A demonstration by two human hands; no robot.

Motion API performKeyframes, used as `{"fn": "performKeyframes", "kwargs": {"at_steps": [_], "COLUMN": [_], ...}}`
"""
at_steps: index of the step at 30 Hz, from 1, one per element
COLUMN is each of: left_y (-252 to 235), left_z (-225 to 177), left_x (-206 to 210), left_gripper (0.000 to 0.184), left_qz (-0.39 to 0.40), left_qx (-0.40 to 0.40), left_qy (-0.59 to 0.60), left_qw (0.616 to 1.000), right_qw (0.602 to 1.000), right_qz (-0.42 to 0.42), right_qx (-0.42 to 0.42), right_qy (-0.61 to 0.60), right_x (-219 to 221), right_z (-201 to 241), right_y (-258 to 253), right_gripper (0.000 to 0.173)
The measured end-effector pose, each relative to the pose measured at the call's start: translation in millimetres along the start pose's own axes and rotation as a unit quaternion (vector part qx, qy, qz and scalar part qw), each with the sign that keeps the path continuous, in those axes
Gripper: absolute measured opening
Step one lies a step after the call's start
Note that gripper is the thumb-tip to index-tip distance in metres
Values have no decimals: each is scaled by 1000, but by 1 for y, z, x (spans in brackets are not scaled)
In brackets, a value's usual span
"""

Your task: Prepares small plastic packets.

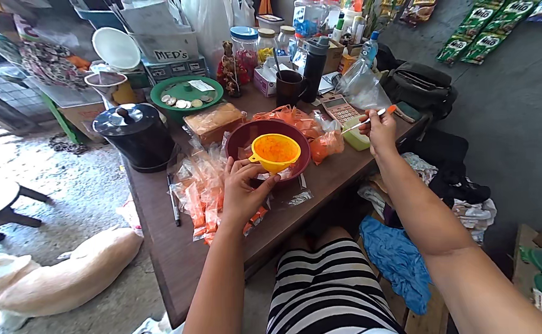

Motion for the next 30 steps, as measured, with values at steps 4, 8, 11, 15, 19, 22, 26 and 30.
{"fn": "performKeyframes", "kwargs": {"at_steps": [4,8,11,15,19,22,26,30], "left_y": [1,1,1,1,0,1,0,0], "left_z": [0,0,1,1,1,0,-1,0], "left_x": [1,2,2,2,3,4,3,3], "left_gripper": [18,19,20,20,18,18,18,18], "left_qz": [2,4,7,8,12,14,15,12], "left_qx": [3,7,6,0,1,6,14,13], "left_qy": [-3,-7,-9,-9,-16,-22,-30,-28], "left_qw": [1000,1000,1000,1000,1000,1000,999,999], "right_qw": [998,996,993,984,979,978,958,907], "right_qz": [-34,-69,-91,-139,-152,-115,10,123], "right_qx": [-13,-35,-47,-56,-74,-126,-256,-384], "right_qy": [-44,-42,-53,-101,-111,-119,-132,-119], "right_x": [-13,-23,-29,-45,-56,-47,-13,25], "right_z": [-17,-22,-28,-30,-7,35,97,149], "right_y": [29,56,67,66,61,64,78,108], "right_gripper": [22,23,22,21,20,19,20,19]}}
Point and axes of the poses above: each hand's wrist, its own y-axis away from the middle knuckle, its own x-axis out of the palm, z = x × y, the point moved 5 cm from there along -y, towards the middle knuckle, and after that the axes turned 2 degrees about -x, right-handed, at the moved point
